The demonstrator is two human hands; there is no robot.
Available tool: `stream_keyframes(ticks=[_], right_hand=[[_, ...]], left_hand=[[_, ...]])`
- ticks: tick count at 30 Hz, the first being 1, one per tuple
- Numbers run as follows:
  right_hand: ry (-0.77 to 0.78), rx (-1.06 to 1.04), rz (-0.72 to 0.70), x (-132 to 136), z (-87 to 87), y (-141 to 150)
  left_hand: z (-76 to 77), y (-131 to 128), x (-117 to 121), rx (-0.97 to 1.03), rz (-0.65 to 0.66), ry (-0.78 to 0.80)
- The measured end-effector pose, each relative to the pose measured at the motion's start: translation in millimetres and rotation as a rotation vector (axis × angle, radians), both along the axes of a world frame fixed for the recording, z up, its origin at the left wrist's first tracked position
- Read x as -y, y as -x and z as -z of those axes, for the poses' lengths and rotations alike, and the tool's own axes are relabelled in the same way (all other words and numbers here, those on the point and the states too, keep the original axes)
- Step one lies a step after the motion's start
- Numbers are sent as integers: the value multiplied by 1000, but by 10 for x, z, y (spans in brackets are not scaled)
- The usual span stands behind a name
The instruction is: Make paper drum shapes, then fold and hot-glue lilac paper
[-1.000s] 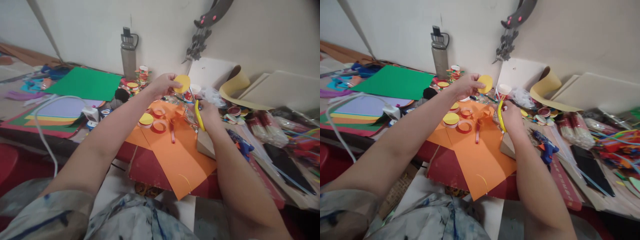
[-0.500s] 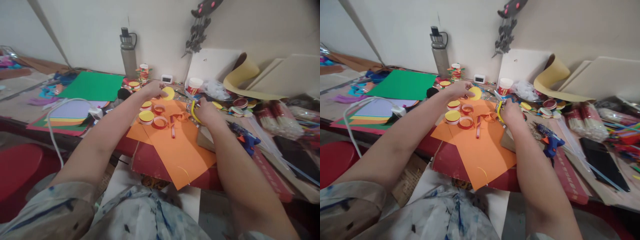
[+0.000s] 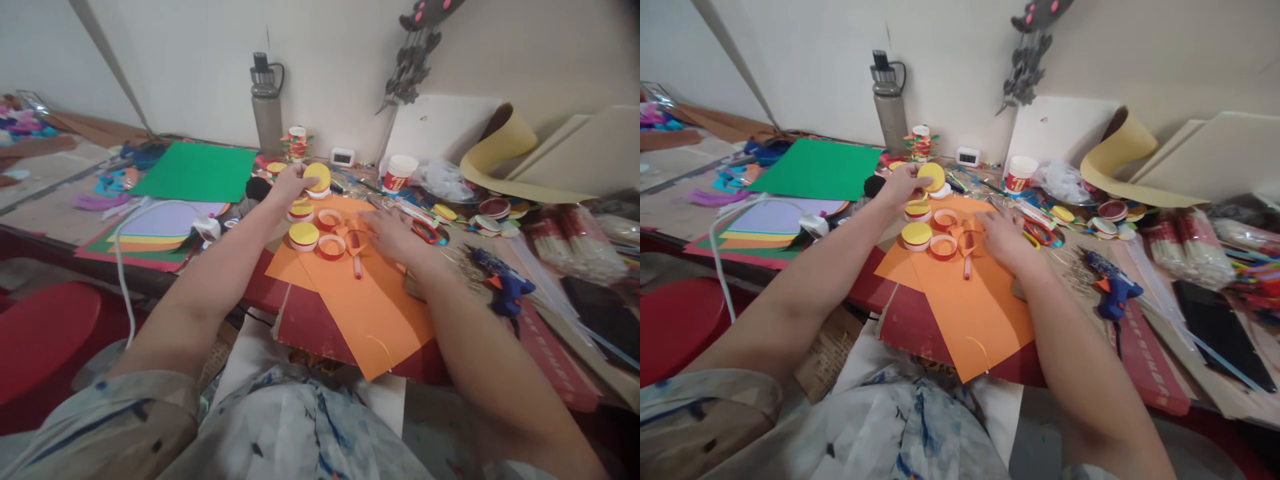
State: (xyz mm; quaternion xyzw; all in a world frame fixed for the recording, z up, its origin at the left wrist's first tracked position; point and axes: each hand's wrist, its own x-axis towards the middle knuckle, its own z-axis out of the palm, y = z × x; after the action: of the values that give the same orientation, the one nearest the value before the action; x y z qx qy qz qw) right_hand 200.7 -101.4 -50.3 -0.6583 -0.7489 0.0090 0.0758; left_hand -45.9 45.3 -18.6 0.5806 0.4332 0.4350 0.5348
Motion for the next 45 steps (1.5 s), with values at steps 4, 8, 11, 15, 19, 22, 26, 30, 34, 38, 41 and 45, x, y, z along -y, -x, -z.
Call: stream_keyframes(ticks=[4, 8, 11, 15, 19, 22, 26, 30, 34, 38, 41, 45], right_hand=[[43, 55, 17, -17, 75, 147], [-68, -109, 71, -57, 31, 40], [-218, -436, 145, -82, -90, -146], [-147, -1087, -23, 56, -385, -247], [69, -1375, -327, 383, -699, -22], [385, -1362, -488, 601, -767, 293], [905, -1302, -697, 792, -639, 765], [1050, -1111, -768, 856, -553, 985], [393, -857, -412, 664, -492, 780], [-27, -525, -132, 371, -240, 498], [-15, -385, -104, 275, -26, 452], [27, -371, -150, 284, 70, 504]], left_hand=[[8, -27, 63, -29, -131, -101], [-15, -30, 76, 47, -164, -120], [-5, -7, 25, 137, -219, -107], [42, -4, -52, 193, -278, -74], [119, -14, -107, 213, -270, -90], [158, 4, -138, 192, -260, -105], [144, 26, -146, 149, -291, -121], [116, 15, -122, 126, -327, -137], [127, -13, -88, 146, -305, -160], [160, -58, -59, 178, -286, -153], [176, -82, -39, 191, -275, -163], [173, -93, -12, 182, -242, -189]])
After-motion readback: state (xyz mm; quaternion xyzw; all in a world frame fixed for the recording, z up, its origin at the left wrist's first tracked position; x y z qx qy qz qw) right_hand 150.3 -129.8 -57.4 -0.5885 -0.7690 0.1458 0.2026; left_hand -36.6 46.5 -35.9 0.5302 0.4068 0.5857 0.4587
